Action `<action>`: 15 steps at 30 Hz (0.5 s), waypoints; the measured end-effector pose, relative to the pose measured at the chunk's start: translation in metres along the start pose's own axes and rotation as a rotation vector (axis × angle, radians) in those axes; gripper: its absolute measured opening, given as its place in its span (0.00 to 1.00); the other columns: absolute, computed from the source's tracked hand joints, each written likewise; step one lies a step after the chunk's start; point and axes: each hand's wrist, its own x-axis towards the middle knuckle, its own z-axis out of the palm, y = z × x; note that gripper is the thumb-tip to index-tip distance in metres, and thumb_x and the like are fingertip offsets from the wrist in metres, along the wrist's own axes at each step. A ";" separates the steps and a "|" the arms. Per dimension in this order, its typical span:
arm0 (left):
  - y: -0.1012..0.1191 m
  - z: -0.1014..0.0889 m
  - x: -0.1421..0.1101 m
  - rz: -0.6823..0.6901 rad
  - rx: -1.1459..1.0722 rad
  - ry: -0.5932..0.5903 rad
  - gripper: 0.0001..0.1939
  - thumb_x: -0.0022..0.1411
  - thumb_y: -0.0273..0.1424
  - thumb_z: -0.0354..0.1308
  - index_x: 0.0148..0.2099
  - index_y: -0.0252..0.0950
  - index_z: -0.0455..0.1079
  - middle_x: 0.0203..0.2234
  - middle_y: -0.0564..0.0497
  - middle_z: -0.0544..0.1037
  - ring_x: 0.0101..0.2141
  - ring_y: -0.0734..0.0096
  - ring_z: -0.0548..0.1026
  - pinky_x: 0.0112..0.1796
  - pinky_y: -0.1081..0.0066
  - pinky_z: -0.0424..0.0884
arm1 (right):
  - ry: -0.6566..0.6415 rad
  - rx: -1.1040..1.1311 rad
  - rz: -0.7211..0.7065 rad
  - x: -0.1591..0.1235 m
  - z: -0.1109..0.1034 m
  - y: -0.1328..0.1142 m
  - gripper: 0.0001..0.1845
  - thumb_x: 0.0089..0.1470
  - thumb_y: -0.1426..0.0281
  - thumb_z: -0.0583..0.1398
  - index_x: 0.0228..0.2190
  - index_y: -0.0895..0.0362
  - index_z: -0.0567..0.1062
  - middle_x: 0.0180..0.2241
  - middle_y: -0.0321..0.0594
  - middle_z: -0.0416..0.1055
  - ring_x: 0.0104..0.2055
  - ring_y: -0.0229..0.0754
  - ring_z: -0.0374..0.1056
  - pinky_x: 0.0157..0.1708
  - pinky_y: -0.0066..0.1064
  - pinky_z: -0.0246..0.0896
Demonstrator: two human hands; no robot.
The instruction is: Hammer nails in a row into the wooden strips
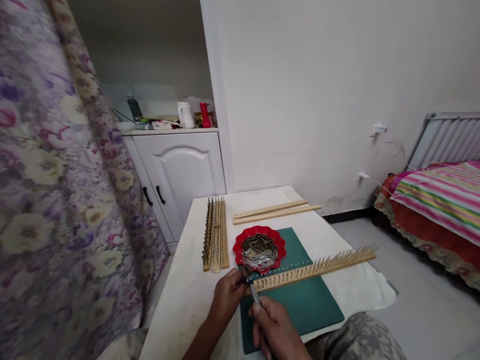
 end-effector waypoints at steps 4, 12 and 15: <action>0.000 -0.001 -0.001 0.021 -0.029 -0.004 0.08 0.55 0.25 0.49 0.28 0.36 0.69 0.27 0.53 0.69 0.31 0.73 0.69 0.31 0.76 0.61 | -0.044 -0.001 0.042 -0.023 -0.004 0.002 0.26 0.51 0.44 0.49 0.29 0.55 0.62 0.11 0.23 0.62 0.06 0.27 0.44 0.07 0.20 0.32; -0.006 -0.007 -0.005 -0.006 -0.080 -0.014 0.07 0.53 0.28 0.52 0.32 0.36 0.71 0.28 0.53 0.69 0.30 0.71 0.69 0.32 0.74 0.64 | -0.049 -0.062 0.078 -0.038 -0.011 0.049 0.30 0.44 0.39 0.52 0.22 0.54 0.63 0.12 0.26 0.55 0.13 0.30 0.47 0.13 0.23 0.34; -0.005 -0.014 -0.006 -0.014 -0.095 -0.019 0.07 0.54 0.28 0.51 0.32 0.36 0.71 0.27 0.52 0.69 0.30 0.71 0.70 0.33 0.74 0.65 | -0.035 -0.050 0.080 -0.035 -0.014 0.063 0.31 0.43 0.38 0.52 0.23 0.55 0.65 0.14 0.27 0.56 0.15 0.31 0.47 0.14 0.23 0.36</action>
